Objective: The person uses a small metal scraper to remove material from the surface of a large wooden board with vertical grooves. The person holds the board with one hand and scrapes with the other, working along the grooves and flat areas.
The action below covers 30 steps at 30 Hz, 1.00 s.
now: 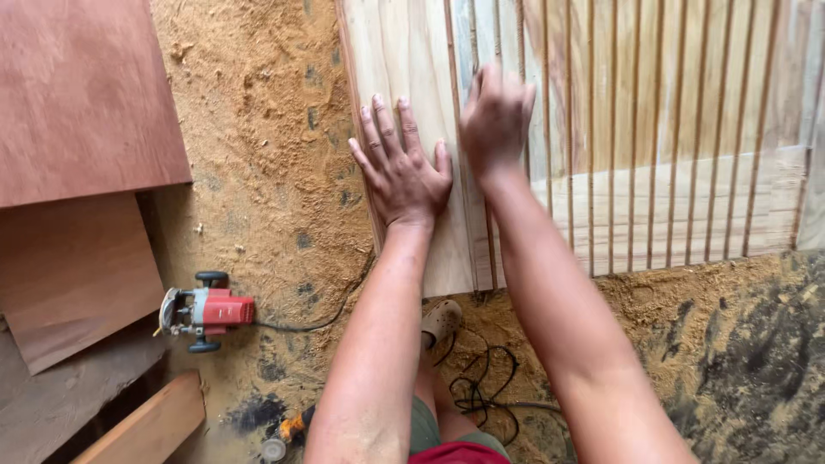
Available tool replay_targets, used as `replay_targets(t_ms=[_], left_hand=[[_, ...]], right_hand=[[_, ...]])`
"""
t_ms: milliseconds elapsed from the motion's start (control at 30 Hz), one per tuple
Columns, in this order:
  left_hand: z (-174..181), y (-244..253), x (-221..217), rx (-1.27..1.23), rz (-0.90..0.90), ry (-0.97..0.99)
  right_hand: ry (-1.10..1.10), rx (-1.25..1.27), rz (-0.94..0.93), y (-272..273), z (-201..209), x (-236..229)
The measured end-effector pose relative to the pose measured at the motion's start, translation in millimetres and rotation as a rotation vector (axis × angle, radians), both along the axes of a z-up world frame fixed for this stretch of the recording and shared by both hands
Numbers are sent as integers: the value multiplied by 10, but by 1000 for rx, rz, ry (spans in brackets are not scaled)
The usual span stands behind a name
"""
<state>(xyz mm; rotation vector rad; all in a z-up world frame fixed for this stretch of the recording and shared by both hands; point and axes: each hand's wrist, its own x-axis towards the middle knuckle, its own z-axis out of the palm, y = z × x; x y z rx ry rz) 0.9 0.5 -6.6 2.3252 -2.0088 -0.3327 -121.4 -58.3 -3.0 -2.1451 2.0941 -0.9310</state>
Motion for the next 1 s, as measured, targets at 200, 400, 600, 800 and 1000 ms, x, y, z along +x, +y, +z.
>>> replay_targets(t_ms=[200, 400, 600, 800, 1000], left_hand=[[60, 64, 4, -10, -12, 15], [45, 36, -3, -38, 0, 35], [39, 115, 22, 5, 2, 33], [89, 91, 17, 29, -5, 16], [49, 71, 19, 40, 1, 18]], right_hand=[[-46, 236, -9, 2058, -62, -212], [53, 216, -44, 1621, -50, -161], [62, 117, -35, 1387, -165, -153], [70, 163, -33, 2443, 161, -169], [27, 156, -59, 1567, -271, -151]])
